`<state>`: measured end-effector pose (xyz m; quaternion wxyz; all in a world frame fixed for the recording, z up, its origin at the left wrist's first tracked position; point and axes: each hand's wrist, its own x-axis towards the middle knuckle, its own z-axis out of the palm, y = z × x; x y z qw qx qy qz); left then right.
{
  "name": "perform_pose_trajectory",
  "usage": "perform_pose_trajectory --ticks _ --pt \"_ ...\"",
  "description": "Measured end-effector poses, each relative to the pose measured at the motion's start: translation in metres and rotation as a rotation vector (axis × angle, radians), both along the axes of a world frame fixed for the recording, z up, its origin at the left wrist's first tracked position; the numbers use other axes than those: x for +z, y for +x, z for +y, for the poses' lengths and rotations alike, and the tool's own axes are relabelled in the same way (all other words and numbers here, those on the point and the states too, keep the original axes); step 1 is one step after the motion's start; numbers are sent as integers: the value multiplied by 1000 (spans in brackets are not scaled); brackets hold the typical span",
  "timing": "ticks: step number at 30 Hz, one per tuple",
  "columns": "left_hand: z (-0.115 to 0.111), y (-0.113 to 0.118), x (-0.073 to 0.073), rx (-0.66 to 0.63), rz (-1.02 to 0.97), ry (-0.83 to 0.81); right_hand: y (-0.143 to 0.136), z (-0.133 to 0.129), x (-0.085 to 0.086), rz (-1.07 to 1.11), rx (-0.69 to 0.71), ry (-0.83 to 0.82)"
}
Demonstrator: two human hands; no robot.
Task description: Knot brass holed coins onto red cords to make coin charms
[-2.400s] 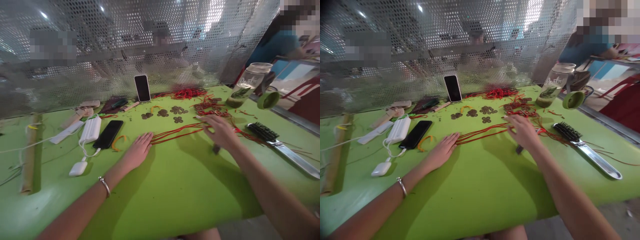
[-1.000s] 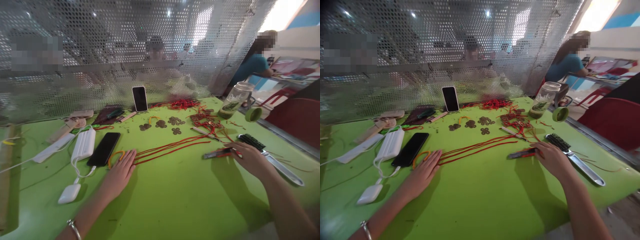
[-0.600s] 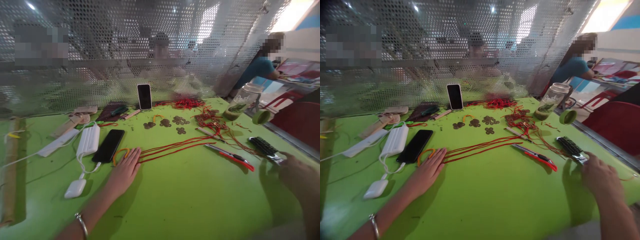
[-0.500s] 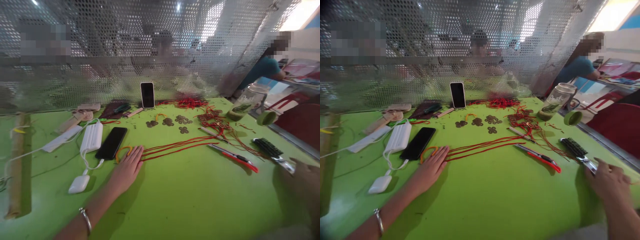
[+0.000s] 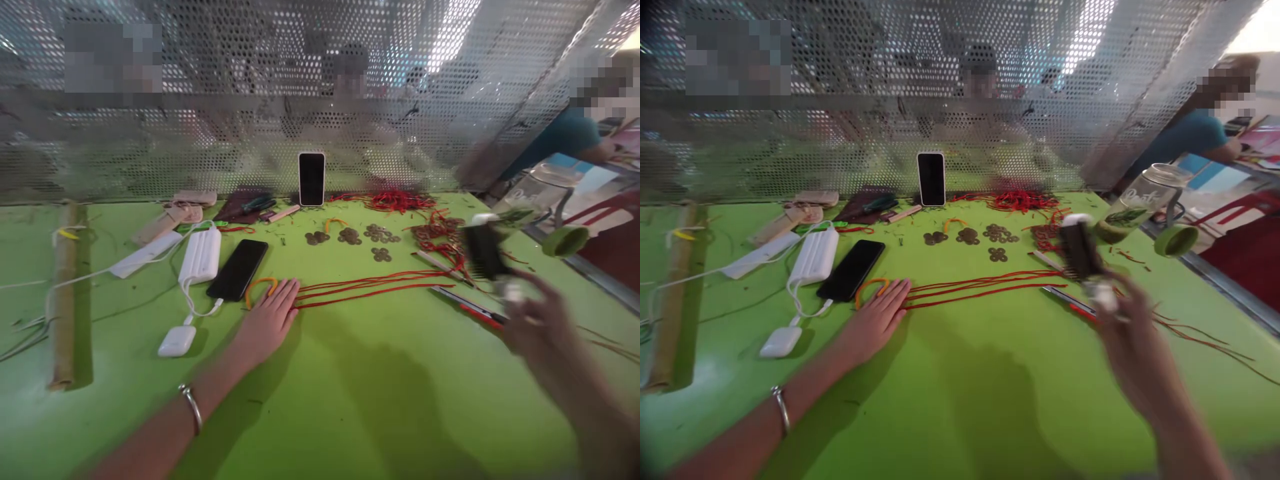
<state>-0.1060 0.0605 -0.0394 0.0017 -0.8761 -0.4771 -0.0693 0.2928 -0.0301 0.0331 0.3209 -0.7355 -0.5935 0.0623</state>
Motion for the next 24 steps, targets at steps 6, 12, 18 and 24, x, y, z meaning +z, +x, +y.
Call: perform_pose_trajectory --ticks 6,12,18,24 --pt "2 0 0 6 15 -35 -148 36 3 -20 566 -441" --pt "-2 1 5 26 29 -56 -159 42 -30 -191 526 -530" --pt "-3 2 8 36 62 -85 -93 34 -39 -285 311 -500" --pt "-3 0 5 10 32 -49 -8 29 -48 -479 108 -414"
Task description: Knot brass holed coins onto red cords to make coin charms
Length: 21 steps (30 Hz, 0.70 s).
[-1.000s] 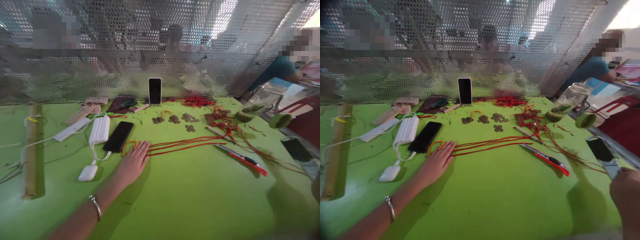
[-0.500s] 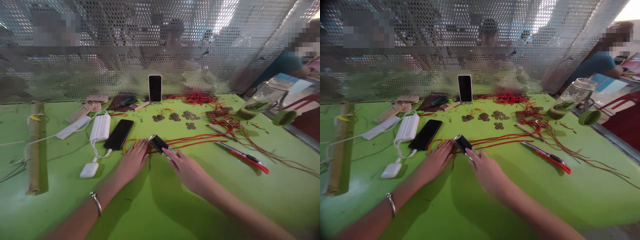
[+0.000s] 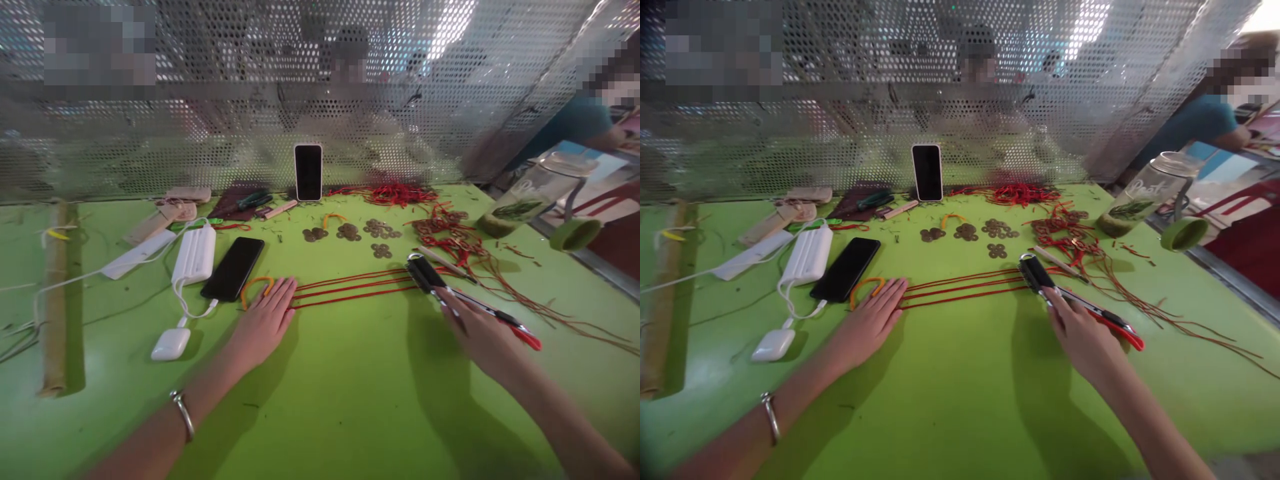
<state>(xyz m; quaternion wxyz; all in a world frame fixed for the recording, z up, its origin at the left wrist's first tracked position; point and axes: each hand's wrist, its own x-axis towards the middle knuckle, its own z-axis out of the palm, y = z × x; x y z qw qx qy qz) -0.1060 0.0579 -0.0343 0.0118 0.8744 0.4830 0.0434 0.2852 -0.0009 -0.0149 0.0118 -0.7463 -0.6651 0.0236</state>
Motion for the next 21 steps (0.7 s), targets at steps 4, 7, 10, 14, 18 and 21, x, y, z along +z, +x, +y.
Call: perform_pose_trajectory --ticks 4,7,10,14,18,21 --pt "1 -1 -1 -11 -2 16 41 -2 -3 -16 -22 42" --pt "1 -2 -1 -11 3 22 63 -3 -7 -15 -38 25" --pt "1 -2 -2 -8 -4 30 80 -5 -11 -35 -59 35" --pt "1 -1 -2 7 12 12 93 -12 -3 -14 -66 74" --pt "2 -2 -2 3 9 10 80 -17 25 -98 -216 210" --pt "3 -3 -4 -2 -9 17 38 -18 47 -58 -184 315"
